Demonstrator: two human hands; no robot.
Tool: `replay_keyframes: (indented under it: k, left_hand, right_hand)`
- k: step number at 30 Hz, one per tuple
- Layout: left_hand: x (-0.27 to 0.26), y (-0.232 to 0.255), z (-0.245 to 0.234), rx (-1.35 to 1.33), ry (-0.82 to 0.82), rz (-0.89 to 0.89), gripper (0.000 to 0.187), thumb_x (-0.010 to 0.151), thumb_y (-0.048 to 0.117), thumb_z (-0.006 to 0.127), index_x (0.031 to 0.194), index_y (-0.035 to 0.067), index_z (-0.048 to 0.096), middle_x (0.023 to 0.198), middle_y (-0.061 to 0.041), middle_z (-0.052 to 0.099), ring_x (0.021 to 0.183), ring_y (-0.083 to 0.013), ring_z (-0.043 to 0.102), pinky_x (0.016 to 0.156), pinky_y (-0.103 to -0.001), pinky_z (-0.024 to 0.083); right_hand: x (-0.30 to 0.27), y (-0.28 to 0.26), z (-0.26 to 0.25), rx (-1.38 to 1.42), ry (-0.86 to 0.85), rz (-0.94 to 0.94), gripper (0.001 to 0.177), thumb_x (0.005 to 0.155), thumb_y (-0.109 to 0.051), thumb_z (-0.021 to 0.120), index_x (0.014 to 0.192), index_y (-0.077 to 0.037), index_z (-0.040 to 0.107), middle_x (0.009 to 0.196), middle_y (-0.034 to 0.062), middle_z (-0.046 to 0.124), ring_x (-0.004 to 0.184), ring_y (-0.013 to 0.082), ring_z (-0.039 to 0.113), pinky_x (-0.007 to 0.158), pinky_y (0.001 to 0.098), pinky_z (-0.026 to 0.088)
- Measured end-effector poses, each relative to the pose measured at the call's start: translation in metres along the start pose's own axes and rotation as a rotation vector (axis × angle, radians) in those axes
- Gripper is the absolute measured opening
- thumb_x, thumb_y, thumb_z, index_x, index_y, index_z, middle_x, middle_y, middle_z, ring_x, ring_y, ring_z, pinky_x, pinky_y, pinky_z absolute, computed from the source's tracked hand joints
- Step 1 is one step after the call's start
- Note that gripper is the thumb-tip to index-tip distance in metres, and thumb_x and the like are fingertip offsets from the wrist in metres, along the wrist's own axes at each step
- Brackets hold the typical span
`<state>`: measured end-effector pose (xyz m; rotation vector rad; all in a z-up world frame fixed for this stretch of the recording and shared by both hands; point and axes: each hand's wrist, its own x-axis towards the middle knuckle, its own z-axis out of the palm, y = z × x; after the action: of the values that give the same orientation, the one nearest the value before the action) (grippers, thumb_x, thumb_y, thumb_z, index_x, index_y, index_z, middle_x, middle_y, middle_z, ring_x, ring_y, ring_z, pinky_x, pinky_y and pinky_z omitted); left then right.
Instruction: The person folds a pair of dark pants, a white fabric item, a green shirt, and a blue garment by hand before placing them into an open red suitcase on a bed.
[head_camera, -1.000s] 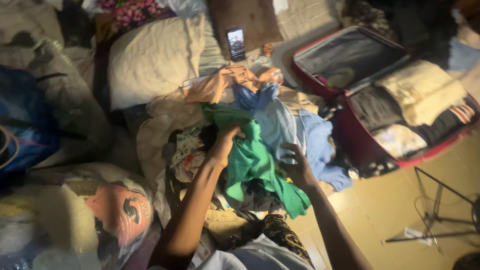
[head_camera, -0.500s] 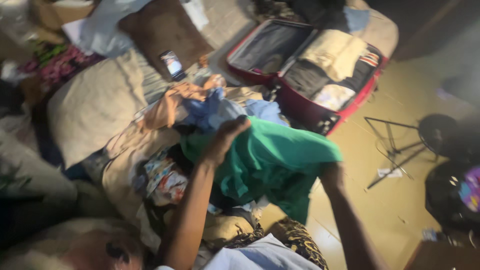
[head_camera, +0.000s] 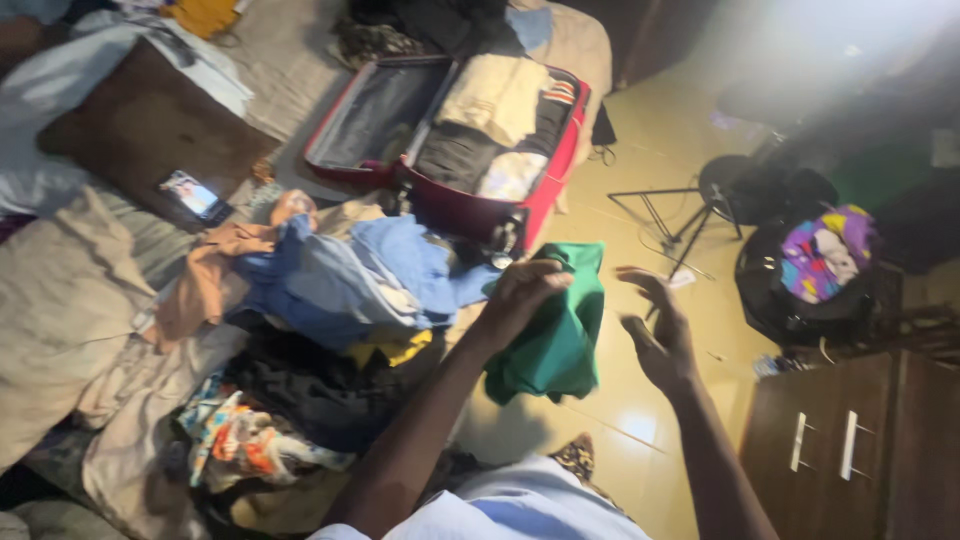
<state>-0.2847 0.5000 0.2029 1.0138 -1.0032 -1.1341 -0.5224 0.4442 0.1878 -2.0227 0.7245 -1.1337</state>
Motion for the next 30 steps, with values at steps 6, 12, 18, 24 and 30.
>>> replay_keyframes:
  k: [6, 12, 18, 24, 30]
  left_hand:
    - [0.021, -0.030, 0.078, 0.243, -0.195, 0.080, 0.031, 0.102, 0.028, 0.067, 0.086, 0.002, 0.061, 0.079, 0.006, 0.049, 0.080, -0.0057, 0.049, 0.069, -0.026, 0.042]
    - [0.041, -0.021, 0.118, 0.523, -0.215, 0.253, 0.034, 0.101, 0.030, 0.066, 0.092, -0.002, 0.068, 0.082, -0.005, 0.056, 0.083, -0.0132, 0.055, 0.076, -0.032, 0.047]
    - [0.052, -0.032, 0.105, 0.540, -0.082, 0.124, 0.039, 0.095, 0.033, 0.067, 0.113, -0.002, 0.071, 0.105, -0.011, 0.070, 0.103, -0.0200, 0.067, 0.091, -0.033, 0.051]
    - [0.053, -0.037, 0.098, 0.400, -0.110, -0.036, 0.033, 0.093, 0.030, 0.072, 0.105, 0.002, 0.060, 0.095, -0.009, 0.068, 0.086, -0.0172, 0.070, 0.075, -0.032, 0.057]
    - [0.068, -0.039, 0.090, 0.474, -0.129, -0.092, 0.029, 0.095, 0.029, 0.073, 0.097, 0.002, 0.064, 0.084, -0.008, 0.069, 0.074, -0.0151, 0.068, 0.065, -0.032, 0.055]
  right_hand:
    - [0.002, 0.038, -0.040, 0.566, -0.034, 0.263, 0.027, 0.103, -0.004, 0.067, 0.127, -0.003, 0.054, 0.112, 0.0053, 0.058, 0.104, 0.0134, 0.058, 0.090, 0.0288, 0.051]
    - [0.017, 0.055, -0.074, 0.729, -0.171, 0.452, 0.027, 0.095, -0.012, 0.060, 0.121, -0.007, 0.063, 0.108, -0.0022, 0.067, 0.097, 0.0067, 0.059, 0.083, 0.0236, 0.048]
    - [0.025, 0.056, -0.090, 0.671, -0.171, 0.425, 0.022, 0.108, -0.024, 0.060, 0.107, -0.002, 0.063, 0.091, -0.0038, 0.055, 0.087, 0.0054, 0.051, 0.076, 0.0230, 0.042]
    - [0.027, 0.067, -0.068, 0.964, -0.055, 0.688, 0.018, 0.100, -0.018, 0.065, 0.108, -0.003, 0.062, 0.094, -0.0012, 0.059, 0.089, 0.0090, 0.057, 0.075, 0.0261, 0.046]
    - [0.020, 0.073, -0.052, 0.948, -0.033, 0.586, 0.026, 0.101, -0.023, 0.060, 0.116, -0.002, 0.062, 0.104, 0.0029, 0.066, 0.097, 0.0102, 0.061, 0.081, 0.0260, 0.049]
